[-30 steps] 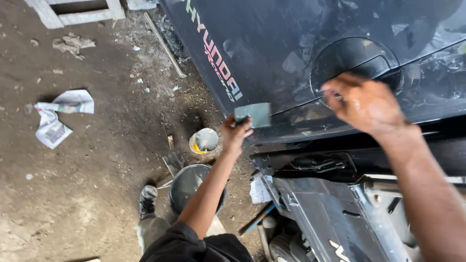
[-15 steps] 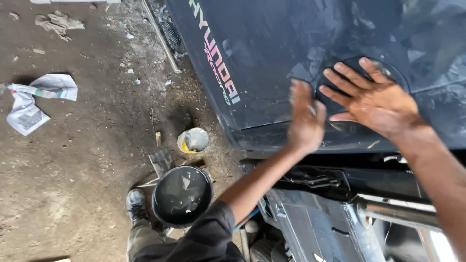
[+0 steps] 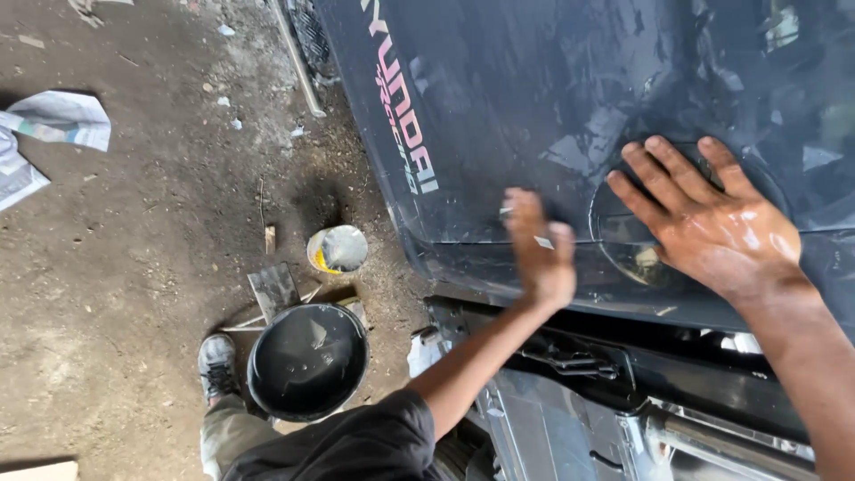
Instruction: The person sands the side panel of a black car using a sanding block, repeatedly dipping it into a bucket of water. They work on the area around the 'Hyundai Racing' logo and the fuel cap, smoothing the surface.
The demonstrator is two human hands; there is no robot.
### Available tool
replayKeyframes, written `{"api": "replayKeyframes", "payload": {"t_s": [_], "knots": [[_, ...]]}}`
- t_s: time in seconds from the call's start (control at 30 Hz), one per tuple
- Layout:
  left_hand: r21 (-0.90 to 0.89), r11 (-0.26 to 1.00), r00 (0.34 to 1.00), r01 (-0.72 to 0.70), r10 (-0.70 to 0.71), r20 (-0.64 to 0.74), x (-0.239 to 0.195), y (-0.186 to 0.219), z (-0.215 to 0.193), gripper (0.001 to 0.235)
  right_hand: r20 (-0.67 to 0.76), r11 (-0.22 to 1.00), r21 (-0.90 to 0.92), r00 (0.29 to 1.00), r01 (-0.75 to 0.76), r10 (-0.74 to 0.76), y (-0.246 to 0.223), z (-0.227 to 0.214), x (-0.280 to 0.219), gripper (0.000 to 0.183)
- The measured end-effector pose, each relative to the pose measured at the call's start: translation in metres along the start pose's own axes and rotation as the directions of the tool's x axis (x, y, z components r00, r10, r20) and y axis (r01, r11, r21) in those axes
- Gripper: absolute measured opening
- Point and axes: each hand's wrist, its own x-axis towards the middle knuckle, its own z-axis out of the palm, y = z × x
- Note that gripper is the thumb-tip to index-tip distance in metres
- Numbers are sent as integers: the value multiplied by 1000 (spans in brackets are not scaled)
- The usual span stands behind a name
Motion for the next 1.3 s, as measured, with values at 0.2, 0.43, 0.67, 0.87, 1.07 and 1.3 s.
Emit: {"api": "replayKeyframes", "payload": {"t_s": [0.2,0.43,0.67,0.87,1.07,1.3], "knots": [[-125,877,855,464,-480,-197,20,-32,13,71,-81,918,-379,984,115,-157,-8,9,-7,69],[-209,978,973,26,-73,-221,12,-86,0,77,-492,656,690,863,307,114,-13,18,-2,83],[-861,491,925,130,-373,-74,-1,15,7,86,-490,697,656,865,289,103,-12,20,4,96],[-38,836,813,547,-542,-214,27,-174,-20,72,106,970,-236,994,59,-34,-13,12,4,105],[27,916,917,400,-399,-20,-22,-65,-6,80,-385,640,740,911,208,148,-15,0,5,94],[-283,648,616,707,-761,-203,51,-207,-47,71,-298,606,780,945,156,139,-13,-4,5,95]]}}
